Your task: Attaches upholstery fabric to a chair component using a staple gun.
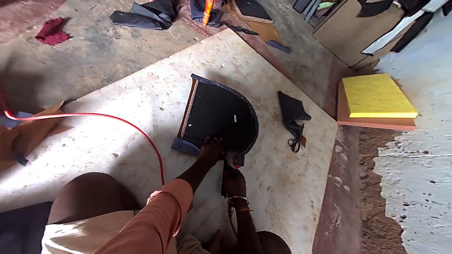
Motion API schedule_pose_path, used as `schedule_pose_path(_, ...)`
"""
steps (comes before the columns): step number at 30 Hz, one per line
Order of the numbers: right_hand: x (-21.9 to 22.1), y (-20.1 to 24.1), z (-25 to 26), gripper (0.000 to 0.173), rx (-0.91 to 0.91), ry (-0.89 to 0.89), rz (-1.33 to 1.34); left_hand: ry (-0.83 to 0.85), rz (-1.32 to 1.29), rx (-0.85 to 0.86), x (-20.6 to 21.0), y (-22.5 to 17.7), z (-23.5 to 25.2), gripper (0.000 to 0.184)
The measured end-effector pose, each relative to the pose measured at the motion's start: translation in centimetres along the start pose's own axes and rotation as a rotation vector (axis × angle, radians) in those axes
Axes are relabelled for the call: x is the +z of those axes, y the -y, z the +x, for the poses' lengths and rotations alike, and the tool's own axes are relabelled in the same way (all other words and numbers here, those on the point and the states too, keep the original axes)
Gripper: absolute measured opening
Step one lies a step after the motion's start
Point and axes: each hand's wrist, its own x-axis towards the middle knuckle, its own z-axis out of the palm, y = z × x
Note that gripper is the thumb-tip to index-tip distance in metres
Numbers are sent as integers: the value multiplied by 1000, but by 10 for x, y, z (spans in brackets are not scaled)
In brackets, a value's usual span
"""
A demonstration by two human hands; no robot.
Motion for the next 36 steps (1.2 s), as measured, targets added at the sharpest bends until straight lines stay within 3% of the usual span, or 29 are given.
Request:
schedule_pose_path(6,-6,-3,-19,35,-26,4,249,199,-113,162,-28,33,-5,43)
schedule_pose_path(9,4,-3,-21,33,-30,44,298,163,-153,188,-24,39,-3,34)
schedule_pose_path(15,19,0,-10,35,-45,22,147,102,-189,97,-14,28,-3,31)
schedule_pose_path(19,10,4,-27,33,-28,47,293,257,-111,209,-37,46,-8,37)
schedule_pose_path(22,16,4,-32,34,-25,124,419,241,-156,216,-30,57,-12,32)
schedule_pose_path(26,31,18,-23,33,-27,83,207,160,-222,107,-28,44,-17,30)
schedule_pose_path(29,29,23,-23,34,-18,57,115,155,-212,147,-30,47,-19,29)
schedule_pose_path(33,22,22,-40,33,-18,66,263,295,-129,239,-51,67,-21,31)
schedule_pose_path(36,29,23,-45,32,-25,101,338,254,-118,227,-47,71,-23,27)
